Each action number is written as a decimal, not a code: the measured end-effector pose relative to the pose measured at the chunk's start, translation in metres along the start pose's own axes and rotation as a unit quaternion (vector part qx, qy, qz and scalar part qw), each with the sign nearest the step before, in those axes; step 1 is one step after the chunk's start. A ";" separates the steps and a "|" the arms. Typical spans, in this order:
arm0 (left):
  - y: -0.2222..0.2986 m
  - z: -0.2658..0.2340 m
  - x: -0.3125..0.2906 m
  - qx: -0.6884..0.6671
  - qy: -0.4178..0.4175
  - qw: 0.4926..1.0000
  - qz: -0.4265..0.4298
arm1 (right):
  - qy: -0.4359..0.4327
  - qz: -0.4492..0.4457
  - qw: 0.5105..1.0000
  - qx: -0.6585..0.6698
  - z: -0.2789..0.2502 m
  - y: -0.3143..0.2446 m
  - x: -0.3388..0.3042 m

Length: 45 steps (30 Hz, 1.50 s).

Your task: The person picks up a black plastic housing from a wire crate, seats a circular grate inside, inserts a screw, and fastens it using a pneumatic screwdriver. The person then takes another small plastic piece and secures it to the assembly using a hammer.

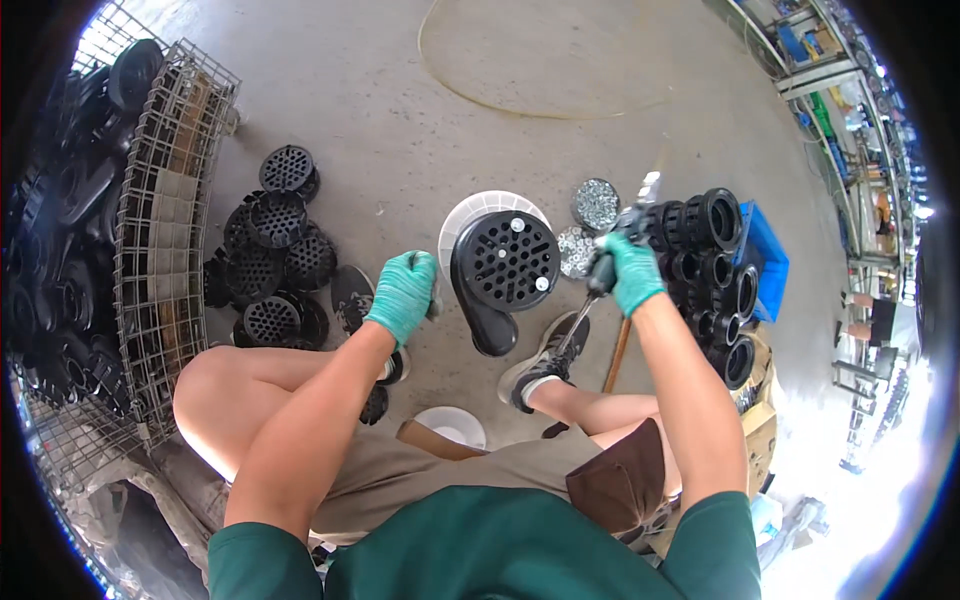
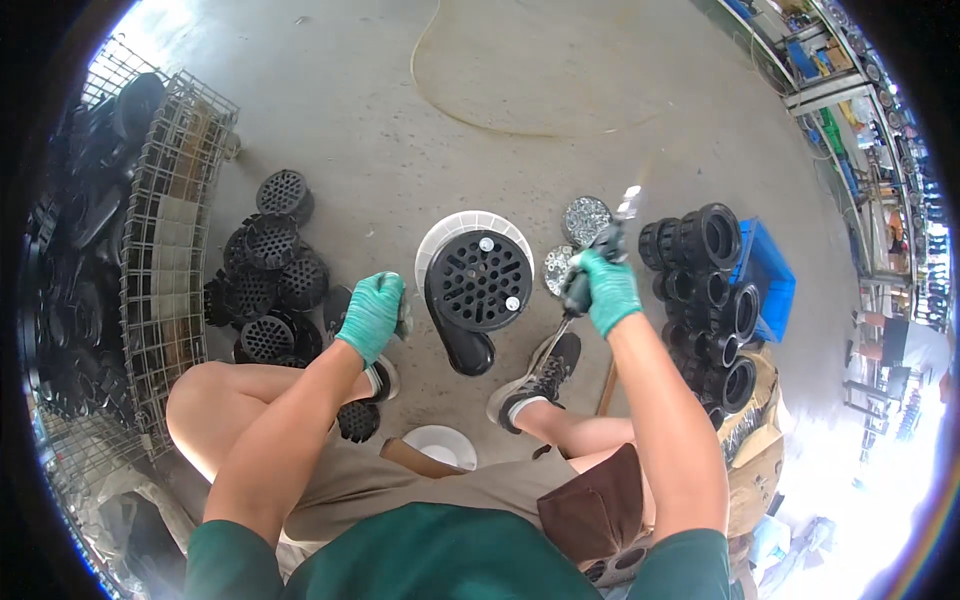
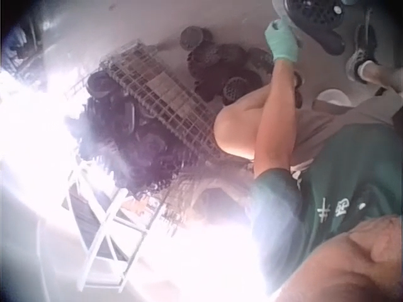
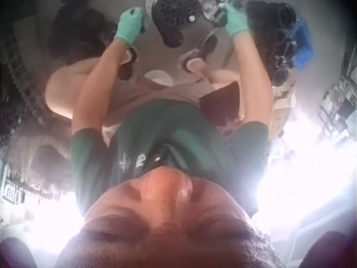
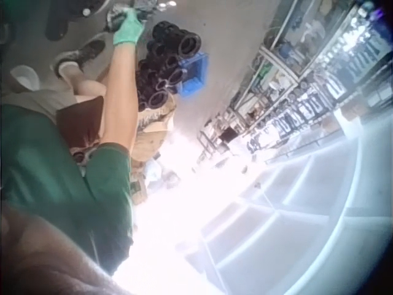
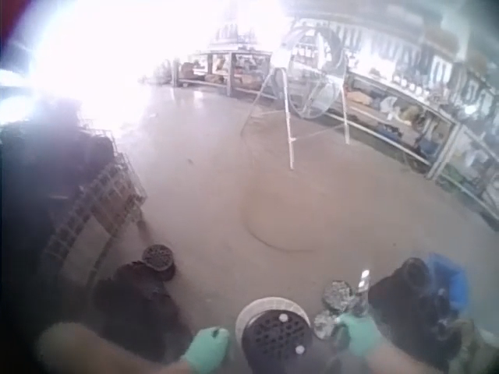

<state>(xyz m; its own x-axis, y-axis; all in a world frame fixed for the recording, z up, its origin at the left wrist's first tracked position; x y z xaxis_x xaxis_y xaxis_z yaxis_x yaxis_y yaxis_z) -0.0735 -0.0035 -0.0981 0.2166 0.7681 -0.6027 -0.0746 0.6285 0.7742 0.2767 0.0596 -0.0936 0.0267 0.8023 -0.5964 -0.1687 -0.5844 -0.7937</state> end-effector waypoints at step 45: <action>-0.026 0.012 -0.060 -0.224 0.076 0.965 -0.115 | 0.277 0.259 0.755 -0.535 -0.235 0.244 0.026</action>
<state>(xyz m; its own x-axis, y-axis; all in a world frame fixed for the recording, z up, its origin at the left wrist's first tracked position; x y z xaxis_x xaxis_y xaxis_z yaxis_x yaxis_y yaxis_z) -0.0734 -0.0671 -0.0795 0.1346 0.5890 -0.7968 -0.4616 0.7488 0.4756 0.4678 -0.0909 -0.3312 0.6880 0.4321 -0.5831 0.5866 -0.8042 0.0963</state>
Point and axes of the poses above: each hand's wrist, its own x-axis towards the middle knuckle, its own z-axis out of the palm, y = z × x, the point moved 4 cm from there along x, towards the middle knuckle, and after that the axes turned 12 degrees about -y, right-handed, at the moved point
